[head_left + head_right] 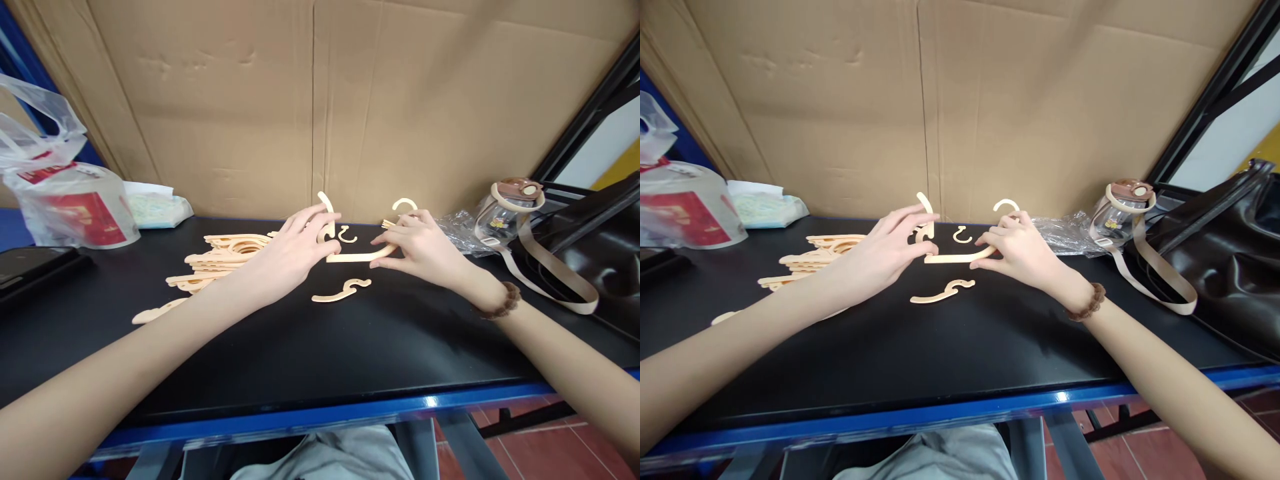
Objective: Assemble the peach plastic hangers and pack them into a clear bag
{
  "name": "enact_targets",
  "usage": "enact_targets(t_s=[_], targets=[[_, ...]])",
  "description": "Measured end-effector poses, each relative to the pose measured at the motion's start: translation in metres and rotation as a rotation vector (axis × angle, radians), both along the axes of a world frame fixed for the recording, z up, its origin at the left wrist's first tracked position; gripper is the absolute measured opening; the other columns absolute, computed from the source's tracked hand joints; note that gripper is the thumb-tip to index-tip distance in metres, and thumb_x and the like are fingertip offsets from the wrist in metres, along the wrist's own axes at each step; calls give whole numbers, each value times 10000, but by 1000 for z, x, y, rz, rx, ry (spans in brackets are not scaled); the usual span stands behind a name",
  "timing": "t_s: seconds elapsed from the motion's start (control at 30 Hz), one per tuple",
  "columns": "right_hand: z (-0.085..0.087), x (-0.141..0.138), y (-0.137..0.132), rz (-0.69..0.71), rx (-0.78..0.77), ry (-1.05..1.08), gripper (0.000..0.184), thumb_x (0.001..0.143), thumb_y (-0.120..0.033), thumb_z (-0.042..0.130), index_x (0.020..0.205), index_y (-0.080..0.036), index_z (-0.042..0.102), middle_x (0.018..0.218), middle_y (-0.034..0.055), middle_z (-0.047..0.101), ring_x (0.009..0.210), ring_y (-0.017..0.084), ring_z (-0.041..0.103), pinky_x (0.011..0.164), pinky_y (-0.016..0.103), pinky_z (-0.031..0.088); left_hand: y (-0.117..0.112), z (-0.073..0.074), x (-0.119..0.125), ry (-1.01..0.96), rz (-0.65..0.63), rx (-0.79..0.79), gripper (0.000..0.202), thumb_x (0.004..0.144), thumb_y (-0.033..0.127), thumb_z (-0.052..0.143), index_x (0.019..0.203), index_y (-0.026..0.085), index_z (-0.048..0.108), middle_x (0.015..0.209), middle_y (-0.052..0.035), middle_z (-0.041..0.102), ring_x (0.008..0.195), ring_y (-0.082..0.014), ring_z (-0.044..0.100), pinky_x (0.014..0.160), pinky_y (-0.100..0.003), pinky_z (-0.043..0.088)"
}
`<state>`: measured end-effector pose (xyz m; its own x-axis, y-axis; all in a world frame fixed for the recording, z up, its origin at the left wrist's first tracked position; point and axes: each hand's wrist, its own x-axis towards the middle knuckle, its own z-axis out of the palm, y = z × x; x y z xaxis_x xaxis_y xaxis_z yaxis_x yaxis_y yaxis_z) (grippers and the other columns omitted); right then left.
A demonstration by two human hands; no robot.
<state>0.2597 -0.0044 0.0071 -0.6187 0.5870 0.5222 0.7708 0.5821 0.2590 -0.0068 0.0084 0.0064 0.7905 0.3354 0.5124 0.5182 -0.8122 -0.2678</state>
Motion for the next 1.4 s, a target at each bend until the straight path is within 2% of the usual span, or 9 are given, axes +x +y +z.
enact_targets(t_s=[0.1,0.23,0.4,0.5,0.7,0.83,0.97,1.23,1.4], targets=[[0,2,1,-29,45,49,484,808,-589,584,1004,-153,652,820,76,695,832,242,594,873,395,369,-1,-2,0,-60,11,-77,358,843,-34,332,972,167,599,1507,-115,263,1383,-295,272,1038,-485,382],[-4,-2,0,-19,42,110,760,790,-676,529,1272,-89,486,801,72,663,832,252,606,862,385,394,-5,-6,4,-76,19,-146,293,919,67,320,1045,137,574,1417,-136,412,1216,-248,495,970,-406,454],[-12,-7,1,16,41,89,878,789,-717,487,1398,-99,348,813,58,642,779,237,610,840,382,411,-13,-7,12,-38,-15,-169,324,931,216,473,1240,118,464,1256,-109,557,1098,-229,561,909,-351,473],[-14,-10,-1,19,49,77,896,787,-722,487,1407,-92,345,815,59,636,769,229,605,837,372,414,-20,-6,16,55,-14,-146,349,904,165,515,1248,127,467,1175,-93,596,1020,-236,579,857,-350,471],[-10,-16,-7,45,129,-42,741,855,-639,477,1355,-95,428,925,98,657,917,249,600,903,385,372,-25,-9,18,231,-48,-36,369,847,-10,419,1164,117,557,1034,-80,610,867,-223,574,783,-339,448],[-4,-14,-9,-2,237,-169,450,917,-415,497,1282,-151,501,1099,127,628,993,278,555,877,398,359,-18,-6,11,220,-23,17,325,850,-11,379,1076,93,589,1011,-103,596,914,-244,556,808,-358,436],[0,-10,-9,-26,227,-113,406,887,-405,545,1233,-192,528,1351,162,491,1097,319,494,878,432,368,-9,-2,4,144,-23,-4,333,867,-10,355,1048,135,594,1045,-94,585,957,-227,540,827,-347,435],[-8,-17,-9,178,-114,93,140,897,-262,578,1020,-196,564,931,38,678,880,205,600,870,364,392,-5,4,1,-80,-60,42,312,882,16,380,942,181,638,1135,-90,549,1040,-223,483,830,-356,450],[-17,-29,-20,263,-141,74,168,969,-228,434,1048,-168,568,912,48,643,791,171,576,711,302,420,0,2,1,-235,-88,-145,341,904,37,351,1055,193,613,1093,-70,569,1004,-182,539,856,-339,477]])
